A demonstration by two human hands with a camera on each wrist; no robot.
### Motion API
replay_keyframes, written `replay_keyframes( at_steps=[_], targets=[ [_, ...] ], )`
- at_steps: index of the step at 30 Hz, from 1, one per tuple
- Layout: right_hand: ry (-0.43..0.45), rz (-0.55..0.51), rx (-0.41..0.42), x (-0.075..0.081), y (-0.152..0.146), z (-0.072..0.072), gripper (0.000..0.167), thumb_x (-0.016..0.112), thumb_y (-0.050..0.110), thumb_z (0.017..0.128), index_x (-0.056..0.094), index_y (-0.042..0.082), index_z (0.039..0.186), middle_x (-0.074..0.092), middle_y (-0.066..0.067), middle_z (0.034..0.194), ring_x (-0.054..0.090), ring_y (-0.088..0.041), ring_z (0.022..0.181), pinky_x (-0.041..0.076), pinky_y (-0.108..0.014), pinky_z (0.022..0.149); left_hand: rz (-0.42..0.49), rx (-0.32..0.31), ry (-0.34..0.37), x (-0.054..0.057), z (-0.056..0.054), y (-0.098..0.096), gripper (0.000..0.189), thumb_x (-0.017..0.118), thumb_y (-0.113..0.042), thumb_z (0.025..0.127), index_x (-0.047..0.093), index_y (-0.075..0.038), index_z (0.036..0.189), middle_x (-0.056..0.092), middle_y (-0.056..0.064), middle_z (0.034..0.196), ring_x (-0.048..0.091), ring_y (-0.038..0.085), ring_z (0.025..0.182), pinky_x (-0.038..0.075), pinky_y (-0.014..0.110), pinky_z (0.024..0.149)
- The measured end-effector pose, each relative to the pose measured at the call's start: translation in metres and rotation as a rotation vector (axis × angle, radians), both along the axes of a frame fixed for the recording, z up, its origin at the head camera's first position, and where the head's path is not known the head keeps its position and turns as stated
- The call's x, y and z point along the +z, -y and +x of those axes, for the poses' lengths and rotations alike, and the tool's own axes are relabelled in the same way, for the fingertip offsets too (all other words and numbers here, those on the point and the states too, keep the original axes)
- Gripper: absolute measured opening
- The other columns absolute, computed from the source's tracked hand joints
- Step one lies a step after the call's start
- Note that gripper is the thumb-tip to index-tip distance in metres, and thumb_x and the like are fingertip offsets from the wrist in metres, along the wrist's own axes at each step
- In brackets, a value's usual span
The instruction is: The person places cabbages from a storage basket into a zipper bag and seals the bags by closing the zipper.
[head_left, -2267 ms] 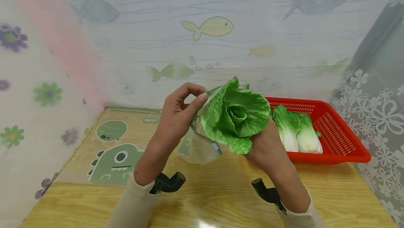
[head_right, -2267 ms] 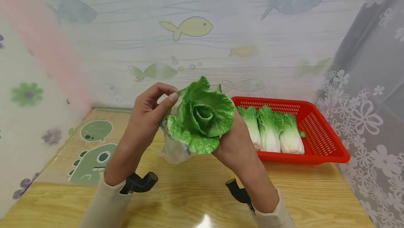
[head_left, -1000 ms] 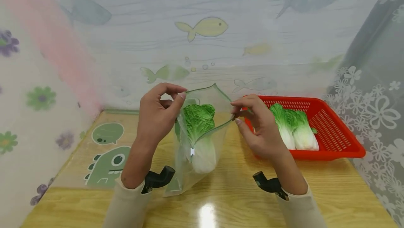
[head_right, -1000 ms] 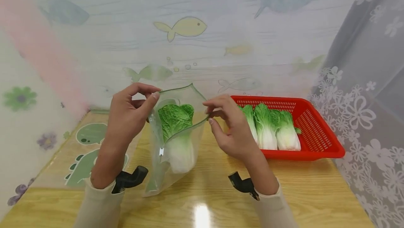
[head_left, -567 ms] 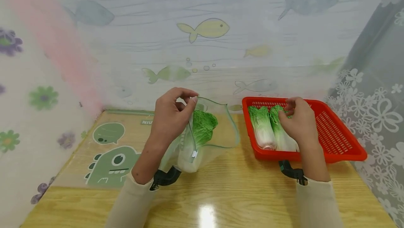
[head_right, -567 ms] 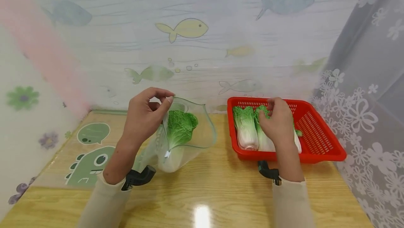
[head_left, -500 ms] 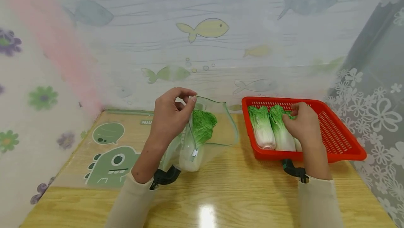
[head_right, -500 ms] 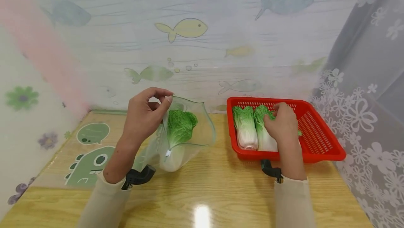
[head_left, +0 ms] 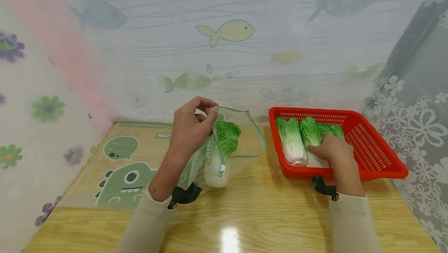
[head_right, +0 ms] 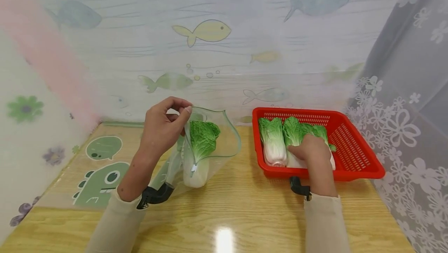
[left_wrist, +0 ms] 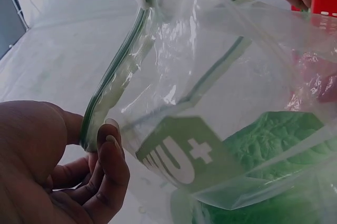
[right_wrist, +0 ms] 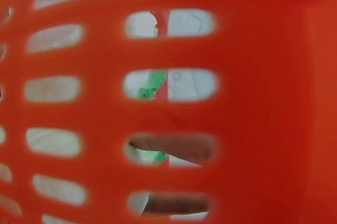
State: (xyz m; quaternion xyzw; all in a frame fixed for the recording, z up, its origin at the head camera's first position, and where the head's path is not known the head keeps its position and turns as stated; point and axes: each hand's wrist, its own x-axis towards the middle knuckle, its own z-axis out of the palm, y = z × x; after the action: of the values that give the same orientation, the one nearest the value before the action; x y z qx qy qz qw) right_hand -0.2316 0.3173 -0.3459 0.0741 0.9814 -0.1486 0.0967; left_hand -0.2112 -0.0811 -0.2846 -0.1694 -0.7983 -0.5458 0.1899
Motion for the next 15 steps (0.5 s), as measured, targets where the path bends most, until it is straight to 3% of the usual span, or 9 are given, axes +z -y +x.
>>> replay_keyframes(
  at_steps=[4,11,15],
  targets=[
    [0.070,0.040,0.037,0.004,0.004,0.000,0.069,0.068,0.045,0.096,0.061,-0.019,0.120,0.066,-0.038,0.116,0.067,-0.045,0.093,0.055,-0.058,0.077,-0.028,0.029,-0.015,0.001,0.000,0.000,0.011,0.067,-0.017,0.107,0.073,-0.010,0.112,0.062,0.003,0.091,0.057,0.022,0.060,0.047,0.033,0.055],
    [0.013,0.039,0.004,0.003,0.011,-0.001,0.054,0.071,0.041,0.090,0.068,-0.011,0.102,0.070,-0.028,0.098,0.064,-0.037,0.079,0.054,-0.047,0.063,-0.054,0.049,-0.018,0.001,-0.001,0.001,0.012,0.066,-0.017,0.106,0.074,-0.010,0.112,0.063,0.004,0.092,0.056,0.022,0.063,0.045,0.032,0.058],
    [-0.020,0.010,-0.026,0.006,0.008,0.002,0.059,0.074,0.044,0.091,0.065,-0.013,0.106,0.068,-0.029,0.099,0.064,-0.039,0.082,0.053,-0.048,0.064,-0.051,0.047,-0.015,0.001,-0.002,0.002,0.012,0.066,-0.017,0.107,0.073,-0.010,0.112,0.062,0.004,0.093,0.056,0.022,0.062,0.045,0.032,0.057]
  ],
)
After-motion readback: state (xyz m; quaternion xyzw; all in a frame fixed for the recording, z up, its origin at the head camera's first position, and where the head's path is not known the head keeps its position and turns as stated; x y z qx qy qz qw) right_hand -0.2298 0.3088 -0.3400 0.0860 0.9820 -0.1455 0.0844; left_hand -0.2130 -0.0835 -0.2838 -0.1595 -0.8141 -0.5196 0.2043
